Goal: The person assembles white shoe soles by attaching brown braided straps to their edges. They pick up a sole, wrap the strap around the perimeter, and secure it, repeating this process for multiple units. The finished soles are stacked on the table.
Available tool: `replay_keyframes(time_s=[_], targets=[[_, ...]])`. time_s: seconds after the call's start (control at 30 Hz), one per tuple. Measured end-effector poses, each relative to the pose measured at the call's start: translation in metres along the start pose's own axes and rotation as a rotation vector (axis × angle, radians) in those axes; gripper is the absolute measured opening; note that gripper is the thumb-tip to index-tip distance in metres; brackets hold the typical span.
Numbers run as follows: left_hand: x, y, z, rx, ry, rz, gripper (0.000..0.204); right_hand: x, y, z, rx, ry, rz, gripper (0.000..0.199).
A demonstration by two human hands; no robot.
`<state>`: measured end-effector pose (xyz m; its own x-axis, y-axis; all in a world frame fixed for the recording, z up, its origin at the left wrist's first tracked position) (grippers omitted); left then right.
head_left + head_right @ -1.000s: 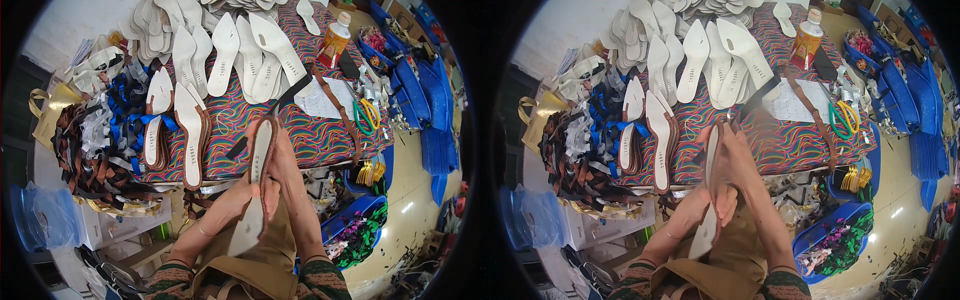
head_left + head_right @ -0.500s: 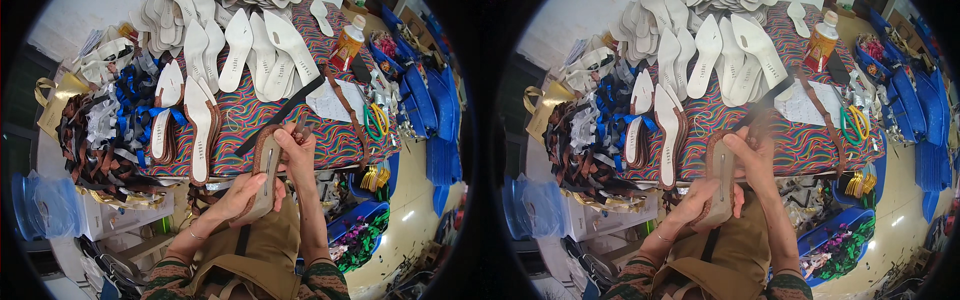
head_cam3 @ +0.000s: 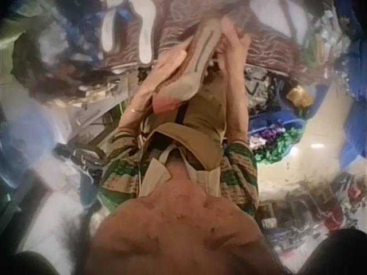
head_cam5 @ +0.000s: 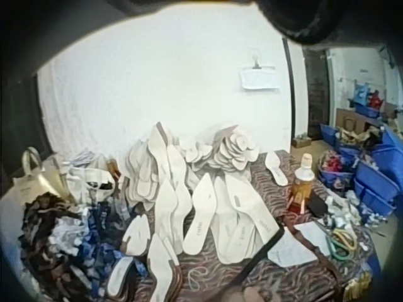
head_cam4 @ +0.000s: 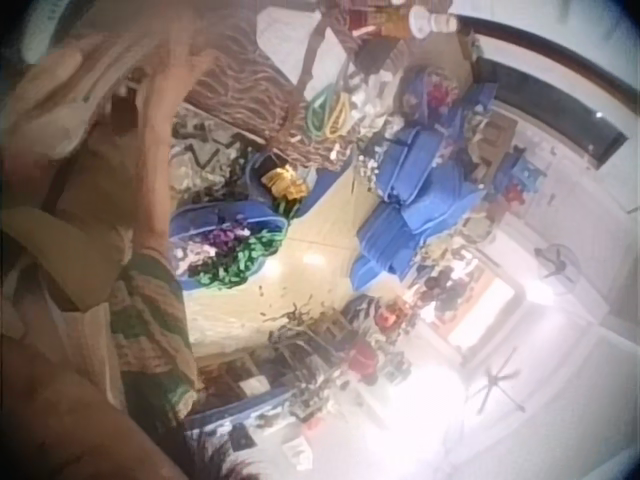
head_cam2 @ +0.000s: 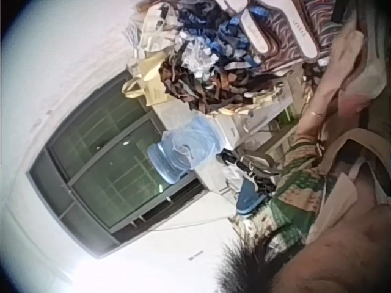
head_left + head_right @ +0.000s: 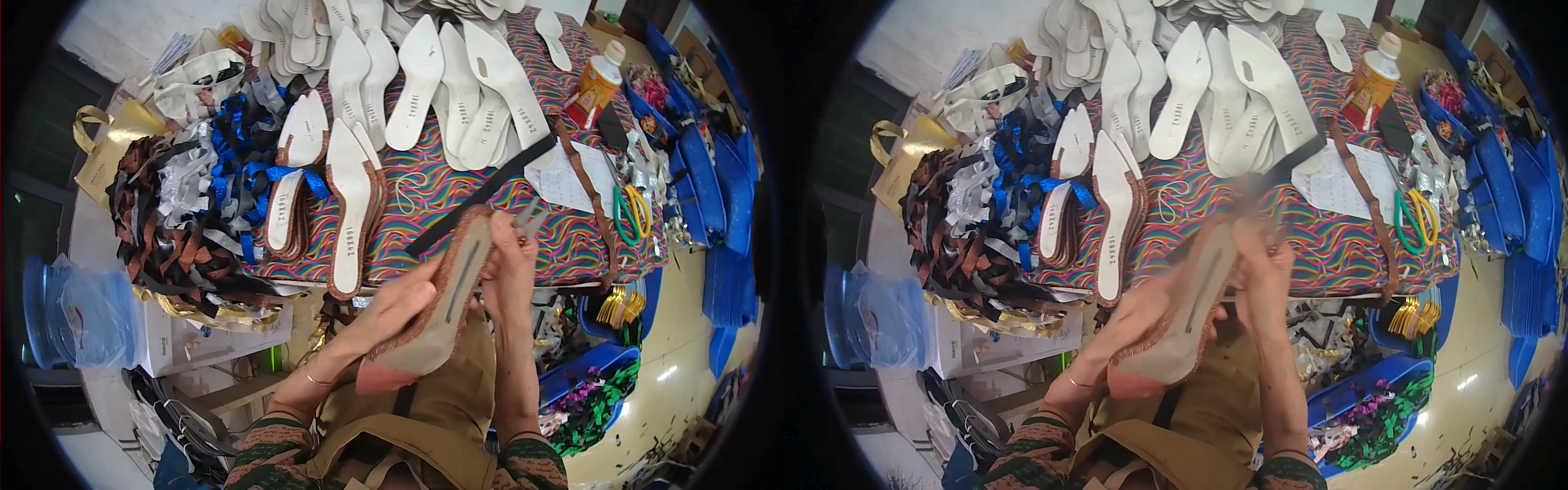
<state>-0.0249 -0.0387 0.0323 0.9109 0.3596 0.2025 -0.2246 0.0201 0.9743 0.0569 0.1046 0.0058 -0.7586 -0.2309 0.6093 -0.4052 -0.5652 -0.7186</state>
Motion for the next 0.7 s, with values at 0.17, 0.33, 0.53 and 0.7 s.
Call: replay_keyframes(time_s=[0.17,0.33,0.53,0.7], targets=[[-0.031,0.012,-0.006,0.648,0.062,-0.618,0.04,0.003,0.013,0.007,0.164,0.013,0.056,0.025],[-0.06,0.029,0.009,0.327,0.703,-0.1,0.017,-0.009,0.031,0.022,0.174,-0.274,0.295,0.031],[-0.11,-0.026,0.001,0.244,0.764,-0.978,0.04,-0.034,-0.006,-0.006,-0.289,-0.088,0.571,0.024],[-0.081,-0.014,-0.008,0.419,0.963,-1.077,0.046,-0.042,-0.068,-0.071,-0.865,0.092,0.916,0.014]])
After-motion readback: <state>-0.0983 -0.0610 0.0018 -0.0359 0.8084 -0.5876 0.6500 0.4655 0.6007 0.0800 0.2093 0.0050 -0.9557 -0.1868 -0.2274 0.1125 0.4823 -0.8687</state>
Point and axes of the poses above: each hand's wrist, its own z-axis away from the middle knuckle, its own x-axis out of the palm, y = z × x, the point moved 1 cm from there along -z, towards the middle knuckle, and after that the axes turned 5 degrees about y, right-handed, at the moved point
